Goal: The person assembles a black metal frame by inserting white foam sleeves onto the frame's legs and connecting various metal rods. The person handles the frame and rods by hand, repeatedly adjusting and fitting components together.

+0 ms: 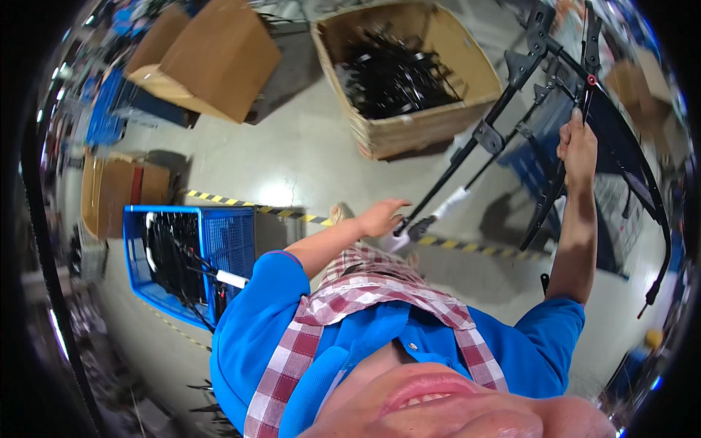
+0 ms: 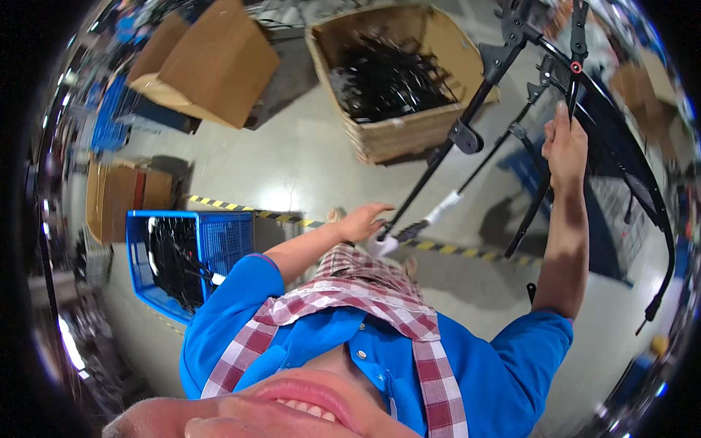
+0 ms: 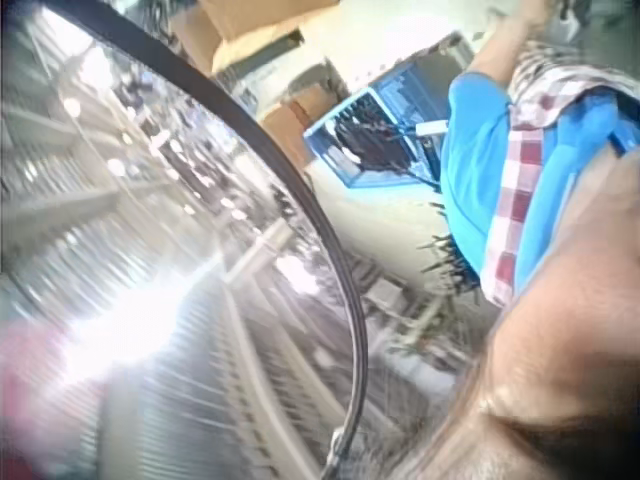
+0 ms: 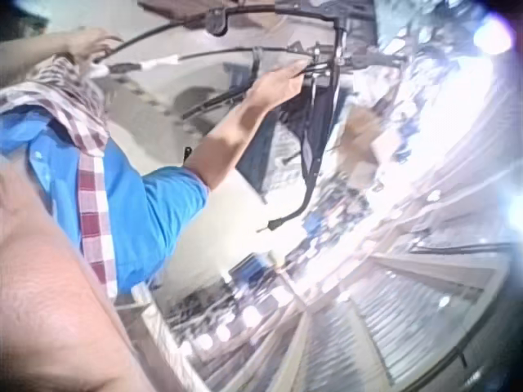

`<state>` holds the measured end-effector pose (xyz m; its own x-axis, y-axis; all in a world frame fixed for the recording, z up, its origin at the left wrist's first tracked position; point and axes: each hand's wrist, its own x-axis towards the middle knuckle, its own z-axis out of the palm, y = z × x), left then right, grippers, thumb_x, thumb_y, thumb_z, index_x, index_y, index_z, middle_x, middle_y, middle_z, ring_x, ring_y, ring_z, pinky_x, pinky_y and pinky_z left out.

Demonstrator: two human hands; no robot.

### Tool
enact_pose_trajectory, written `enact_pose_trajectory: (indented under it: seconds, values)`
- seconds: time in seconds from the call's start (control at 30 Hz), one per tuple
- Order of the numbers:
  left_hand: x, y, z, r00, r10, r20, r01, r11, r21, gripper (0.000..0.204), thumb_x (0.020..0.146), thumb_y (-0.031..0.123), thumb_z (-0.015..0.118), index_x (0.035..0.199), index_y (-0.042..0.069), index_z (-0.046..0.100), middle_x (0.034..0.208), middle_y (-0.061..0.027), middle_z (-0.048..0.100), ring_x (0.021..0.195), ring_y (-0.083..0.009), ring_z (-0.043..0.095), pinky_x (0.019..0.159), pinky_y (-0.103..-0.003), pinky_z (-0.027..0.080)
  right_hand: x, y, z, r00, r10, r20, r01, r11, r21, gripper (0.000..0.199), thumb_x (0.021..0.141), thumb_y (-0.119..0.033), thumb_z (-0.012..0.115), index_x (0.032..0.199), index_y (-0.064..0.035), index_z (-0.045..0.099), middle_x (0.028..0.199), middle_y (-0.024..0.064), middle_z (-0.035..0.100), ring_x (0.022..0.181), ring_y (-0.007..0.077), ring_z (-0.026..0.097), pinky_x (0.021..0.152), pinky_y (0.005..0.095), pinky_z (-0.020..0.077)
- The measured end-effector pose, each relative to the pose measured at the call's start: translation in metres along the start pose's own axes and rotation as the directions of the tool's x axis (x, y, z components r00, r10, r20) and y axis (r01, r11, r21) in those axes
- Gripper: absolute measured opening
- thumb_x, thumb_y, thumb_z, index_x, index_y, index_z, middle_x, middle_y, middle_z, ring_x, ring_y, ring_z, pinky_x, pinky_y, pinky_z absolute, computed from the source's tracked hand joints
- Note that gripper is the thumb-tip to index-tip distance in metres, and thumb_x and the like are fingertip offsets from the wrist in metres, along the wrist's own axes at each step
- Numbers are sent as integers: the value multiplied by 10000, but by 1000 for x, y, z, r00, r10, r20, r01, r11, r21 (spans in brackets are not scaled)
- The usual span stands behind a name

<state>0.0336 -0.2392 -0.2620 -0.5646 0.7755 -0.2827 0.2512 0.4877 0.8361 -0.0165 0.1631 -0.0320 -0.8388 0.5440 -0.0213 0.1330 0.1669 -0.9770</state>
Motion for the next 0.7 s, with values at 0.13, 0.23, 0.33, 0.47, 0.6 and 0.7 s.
enact_pose_trajectory:
  seconds: [0.13, 0.23, 0.33, 0.47, 0.6, 0.7]
  values:
    - [22, 106, -26, 977, 150, -154, -205, 863, -462, 716, 918, 123, 602, 1518, 41, 221, 1355, -173, 510, 1263, -282, 497, 1107, -432, 355, 6, -104, 36, 966, -205, 158, 232, 956, -181, 450, 1004, -437, 536, 739, -74, 511, 601, -24, 464, 437, 55, 410, 418, 226, 327]
    - [22, 113, -89, 910, 126, -394, -319, 820, -475, 838, 933, 162, 648, 1528, 53, 68, 1148, -112, 566, 1076, -208, 564, 1029, -392, 421, -7, -202, 98, 907, -354, 231, 411, 864, -291, 478, 985, -448, 566, 728, -47, 531, 606, -3, 513, 440, 65, 443, 419, 232, 332]
    - [16, 145, -154, 856, 230, -462, -460, 747, -480, 585, 994, 153, 542, 1471, 21, 229, 1033, -82, 571, 988, -176, 582, 893, -335, 489, -16, -290, 143, 811, -386, 440, 533, 796, -286, 487, 970, -457, 579, 716, -42, 565, 609, 8, 545, 440, 76, 467, 431, 252, 340]
    - [-39, 186, -215, 813, 296, -500, -503, 790, -350, 301, 1017, 156, 484, 1265, -10, 448, 918, -82, 597, 839, -188, 616, 790, -322, 499, -7, -340, 210, 631, -572, 525, 733, 662, -159, 499, 1002, -492, 489, 805, -44, 589, 646, 7, 550, 528, 70, 492, 506, 252, 369]
    - [-44, 207, -240, 654, 405, -639, -516, 856, 13, 365, 957, 114, 556, 1281, 9, 427, 938, -81, 627, 854, -219, 624, 787, -356, 496, -13, -375, 278, 625, -565, 539, 521, 816, 251, 451, 995, -439, 533, 905, -10, 641, 799, 102, 666, 682, 184, 666, 629, 314, 542]
    - [-41, 198, -267, 702, 402, -589, -475, 879, 34, 460, 921, 110, 624, 1315, 29, 401, 972, -101, 634, 902, -278, 633, 806, -378, 494, 3, -377, 344, 512, -560, 651, 479, 816, 325, 428, 1003, -429, 518, 950, -17, 623, 849, 74, 653, 687, 147, 631, 636, 286, 507]
